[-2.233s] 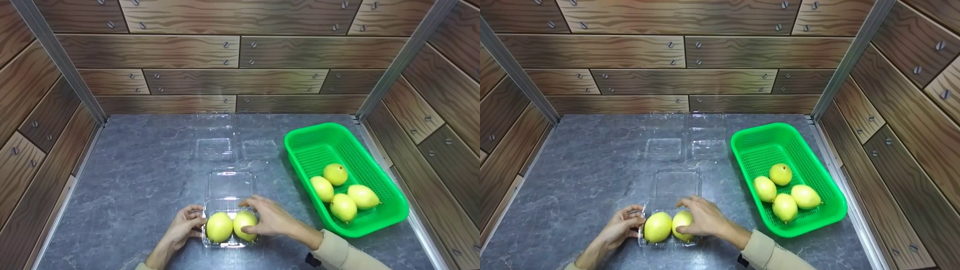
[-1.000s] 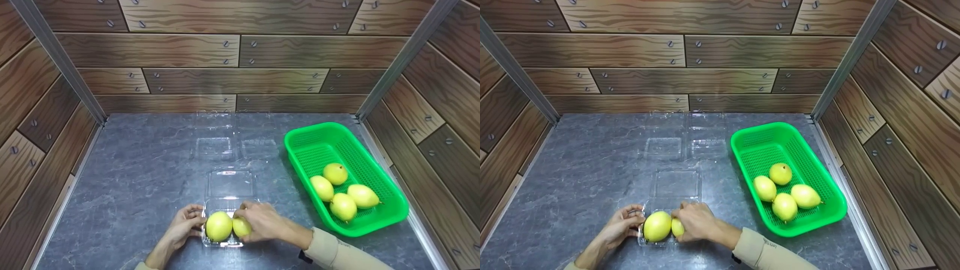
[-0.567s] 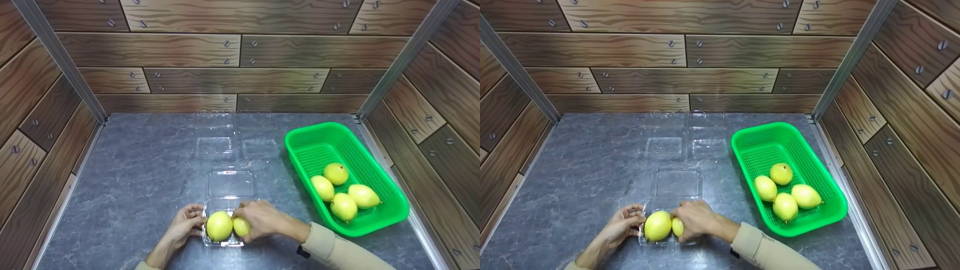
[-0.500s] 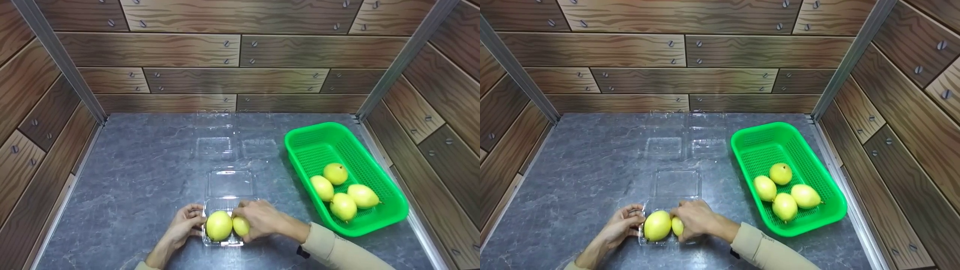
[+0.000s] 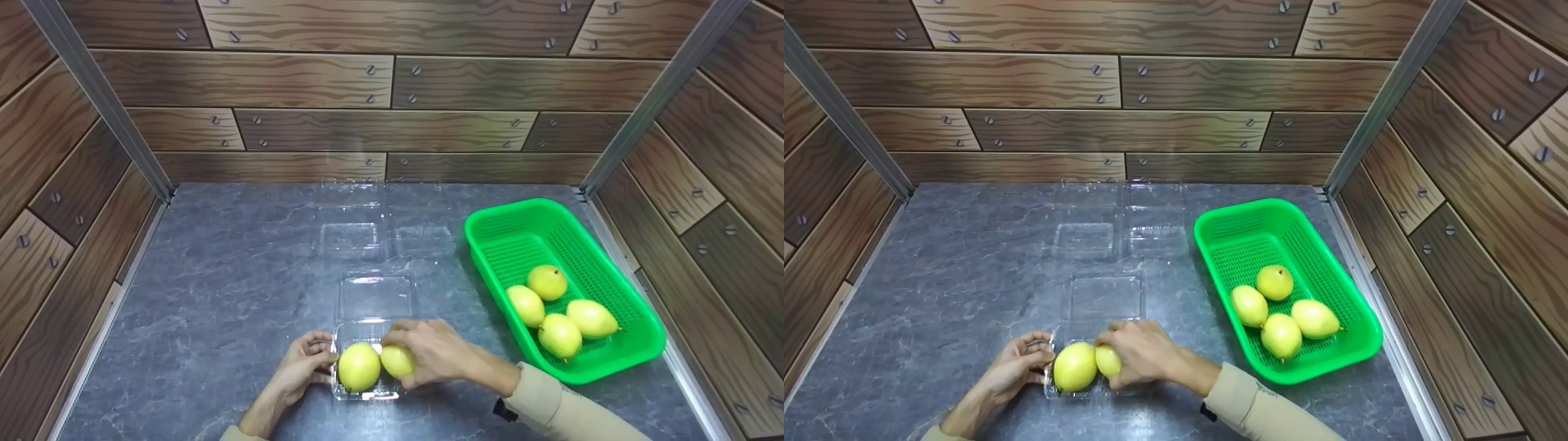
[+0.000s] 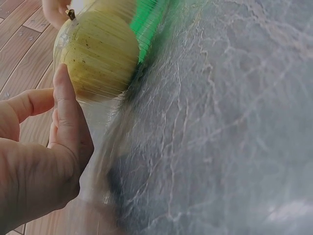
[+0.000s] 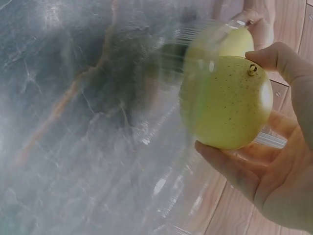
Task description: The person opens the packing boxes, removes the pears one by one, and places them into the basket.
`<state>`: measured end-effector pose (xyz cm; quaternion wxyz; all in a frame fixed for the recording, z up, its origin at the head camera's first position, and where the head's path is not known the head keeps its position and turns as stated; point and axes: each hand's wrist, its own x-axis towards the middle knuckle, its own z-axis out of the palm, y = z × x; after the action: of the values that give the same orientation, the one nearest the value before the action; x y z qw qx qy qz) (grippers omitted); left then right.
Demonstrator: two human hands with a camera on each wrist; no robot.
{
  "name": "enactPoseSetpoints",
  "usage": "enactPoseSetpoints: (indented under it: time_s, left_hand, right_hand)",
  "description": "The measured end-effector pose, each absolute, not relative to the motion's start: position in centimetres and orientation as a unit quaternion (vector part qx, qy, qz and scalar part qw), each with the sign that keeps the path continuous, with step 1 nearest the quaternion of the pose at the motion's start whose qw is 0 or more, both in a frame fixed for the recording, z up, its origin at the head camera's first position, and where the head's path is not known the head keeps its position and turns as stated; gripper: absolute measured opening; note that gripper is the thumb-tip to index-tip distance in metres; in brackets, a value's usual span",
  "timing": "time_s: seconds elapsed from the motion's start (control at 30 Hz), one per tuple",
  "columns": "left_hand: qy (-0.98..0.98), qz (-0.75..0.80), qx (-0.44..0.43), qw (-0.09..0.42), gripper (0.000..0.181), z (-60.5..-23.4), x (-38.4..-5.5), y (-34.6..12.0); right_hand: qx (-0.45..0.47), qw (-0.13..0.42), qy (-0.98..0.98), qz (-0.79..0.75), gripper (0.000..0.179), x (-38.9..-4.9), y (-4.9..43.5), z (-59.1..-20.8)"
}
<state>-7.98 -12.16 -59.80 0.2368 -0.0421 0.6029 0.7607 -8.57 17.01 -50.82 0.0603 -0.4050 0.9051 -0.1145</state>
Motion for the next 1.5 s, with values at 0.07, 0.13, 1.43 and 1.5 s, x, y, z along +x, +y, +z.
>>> enactPoseSetpoints:
  time_s: [0.07,0.13,1.43,1.5]
  left_hand:
    - [0.602,0.761,-0.042,0.236,0.05,-59.8,-8.0,-12.2]
    - [0.601,0.762,-0.042,0.237,0.049,-59.7,-8.0,-12.1]
    - [0.602,0.762,-0.044,0.235,0.047,-60.0,-8.0,-11.9]
    - [0.602,0.762,-0.044,0.235,0.047,-60.0,-8.1,-11.9]
  right_hand:
    - [-0.407,0.046,0.904,-0.12,0.063,-8.5,17.4,-50.3]
    - [-0.405,0.037,0.905,-0.124,0.063,-8.4,17.7,-49.7]
    - [-0.286,-0.119,0.942,-0.132,0.062,-11.3,28.8,-40.6]
    - [-0.281,-0.118,0.943,-0.131,0.062,-11.8,29.5,-40.5]
